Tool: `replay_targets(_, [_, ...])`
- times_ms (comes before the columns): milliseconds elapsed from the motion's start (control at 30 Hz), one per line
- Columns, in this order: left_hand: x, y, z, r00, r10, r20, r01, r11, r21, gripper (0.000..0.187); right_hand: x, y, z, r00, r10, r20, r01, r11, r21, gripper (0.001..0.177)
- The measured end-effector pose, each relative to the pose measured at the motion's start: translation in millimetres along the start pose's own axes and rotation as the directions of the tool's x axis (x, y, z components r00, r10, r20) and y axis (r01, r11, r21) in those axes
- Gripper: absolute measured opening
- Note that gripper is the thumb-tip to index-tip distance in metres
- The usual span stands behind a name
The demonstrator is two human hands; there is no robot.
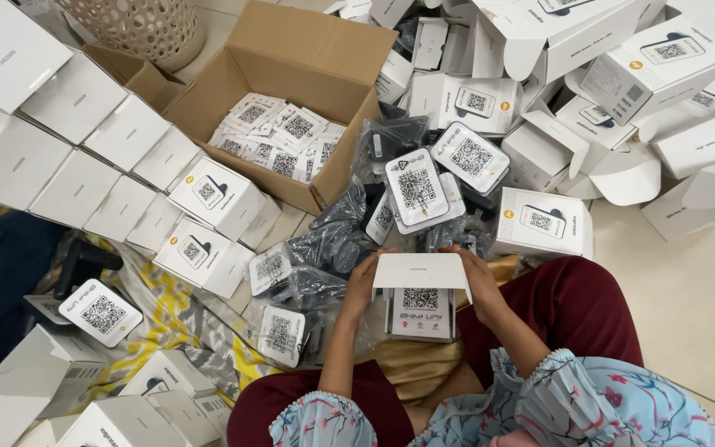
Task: The person unpacks electronic devices from many product boxes spread across the floor.
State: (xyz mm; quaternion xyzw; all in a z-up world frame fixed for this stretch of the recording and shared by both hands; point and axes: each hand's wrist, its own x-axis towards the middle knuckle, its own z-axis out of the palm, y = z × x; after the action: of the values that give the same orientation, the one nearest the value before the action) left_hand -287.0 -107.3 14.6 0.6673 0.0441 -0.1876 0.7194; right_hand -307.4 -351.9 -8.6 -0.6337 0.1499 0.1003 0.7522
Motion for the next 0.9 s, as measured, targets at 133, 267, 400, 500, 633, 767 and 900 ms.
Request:
replay_targets(133, [4, -3, 1, 1.0, -0.014, -0.003, 0.014, 1.0, -0.007, 0.052, -7, -13, 9, 1.0, 0.02, 0.002, -0.02, 0.999, 0.038, 0.054])
replay_targets(267, [2, 2, 1, 0.992, -0.117, -0.054, 0.121, 0.99, 0.068, 0.052, -5, -6, 8, 0.997, 0.082, -0.012, -0.081, 0.992, 0.097, 0.05])
replay_targets(400, [9, -16, -9, 0.99, -0.134, -0.033, 0.137, 0.984, 0.118, 0.044, -9, 1, 4, 1.0, 0.025, 0.003, -0.025, 0.998, 0.059, 0.041])
replay_targets(500, [15, -33, -12, 0.99, -0.139, -0.018, 0.139, 0.961, 0.239, 0.051, -12, 2, 5, 0.999, -0.031, -0.019, 0.029, 0.994, -0.104, 0.046])
replay_targets(633, [30, -91, -16, 0.998, -0.063, -0.002, 0.054, 0.837, 0.544, 0.068, -8, 37, -1, 0.964, -0.261, -0.051, 0.21, 0.864, -0.457, 0.06])
replay_targets(767, [37, -131, -17, 0.987, -0.153, 0.048, 0.076, 0.71, 0.7, 0.052, -12, 64, -3, 0.911, -0.408, -0.065, 0.258, 0.684, -0.682, 0.063])
replay_targets(900, [33, -145, -10, 0.981, -0.193, 0.032, 0.106, 0.661, 0.743, 0.052, -25, 86, -6, 0.984, -0.055, -0.169, -0.077, 0.728, -0.682, 0.068])
